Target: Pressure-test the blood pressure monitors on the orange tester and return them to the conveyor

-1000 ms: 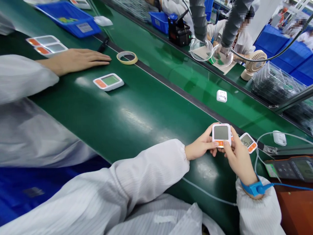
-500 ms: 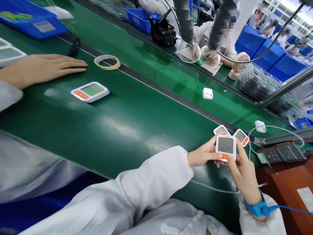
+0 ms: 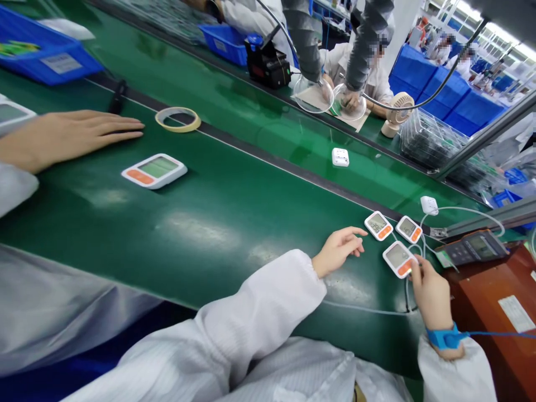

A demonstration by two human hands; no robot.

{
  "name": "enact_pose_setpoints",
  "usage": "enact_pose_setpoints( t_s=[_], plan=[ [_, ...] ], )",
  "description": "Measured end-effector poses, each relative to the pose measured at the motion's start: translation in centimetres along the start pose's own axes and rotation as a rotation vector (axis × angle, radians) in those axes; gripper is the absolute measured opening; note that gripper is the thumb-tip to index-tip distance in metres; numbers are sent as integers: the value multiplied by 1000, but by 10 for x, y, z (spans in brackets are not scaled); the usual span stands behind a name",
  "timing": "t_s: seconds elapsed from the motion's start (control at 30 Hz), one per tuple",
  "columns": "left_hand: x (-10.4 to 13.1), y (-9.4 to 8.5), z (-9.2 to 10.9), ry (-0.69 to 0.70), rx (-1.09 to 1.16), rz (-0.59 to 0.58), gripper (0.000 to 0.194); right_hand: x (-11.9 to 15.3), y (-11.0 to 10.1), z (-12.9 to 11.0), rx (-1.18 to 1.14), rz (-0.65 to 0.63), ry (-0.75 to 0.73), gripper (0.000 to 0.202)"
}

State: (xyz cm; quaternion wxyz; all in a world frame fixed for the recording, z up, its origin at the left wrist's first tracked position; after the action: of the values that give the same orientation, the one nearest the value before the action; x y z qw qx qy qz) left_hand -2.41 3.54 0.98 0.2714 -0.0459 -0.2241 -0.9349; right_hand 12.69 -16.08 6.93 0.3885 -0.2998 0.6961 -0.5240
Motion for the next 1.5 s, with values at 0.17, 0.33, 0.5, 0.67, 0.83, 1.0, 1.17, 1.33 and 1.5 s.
enact_pose_setpoints(
  t_s=[0.17,0.33,0.5,0.67,0.83,1.0,1.17,1.33,1.5],
  plan=[
    [18,-39,11,90,-315,180,33,21,23,17,-93,44,129,66],
    [38,-118,42,270,-912,505,29,27,32,24,-206,19,137,58],
    [81,-232,90,316,-1241,1188,38,23,26,10,-109,157,-25,53],
    [114,-300,108,-110,-1286,1486,65,19,27,-45,-391,-72,-190,29],
    [110,-314,98,-291,-1188,1535,65,31,55,-137,-485,-366,-536,29],
    [90,-287,80,-122,-1252,1329,43,42,75,-173,-445,-487,-729,11],
    [61,-246,69,80,-1269,1100,44,37,69,-153,-529,-494,-662,5],
    [18,-233,79,136,-1212,1149,80,20,65,-123,-689,-354,-536,7],
    [-31,-221,82,22,-1258,1069,72,3,68,-104,-812,-101,-501,19]
  ],
)
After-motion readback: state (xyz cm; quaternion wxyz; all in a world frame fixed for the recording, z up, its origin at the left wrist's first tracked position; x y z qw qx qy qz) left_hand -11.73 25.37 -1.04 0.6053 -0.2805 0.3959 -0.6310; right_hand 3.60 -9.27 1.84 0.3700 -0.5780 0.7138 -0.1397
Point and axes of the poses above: each hand's wrist, its own x-axis away from the middle knuckle, its own y-axis out of the palm, z = x × y, the point moved 3 cm from there along -x, towards the middle knuckle, and after that the axes turned 12 degrees about -y, right-handed, at the moved point
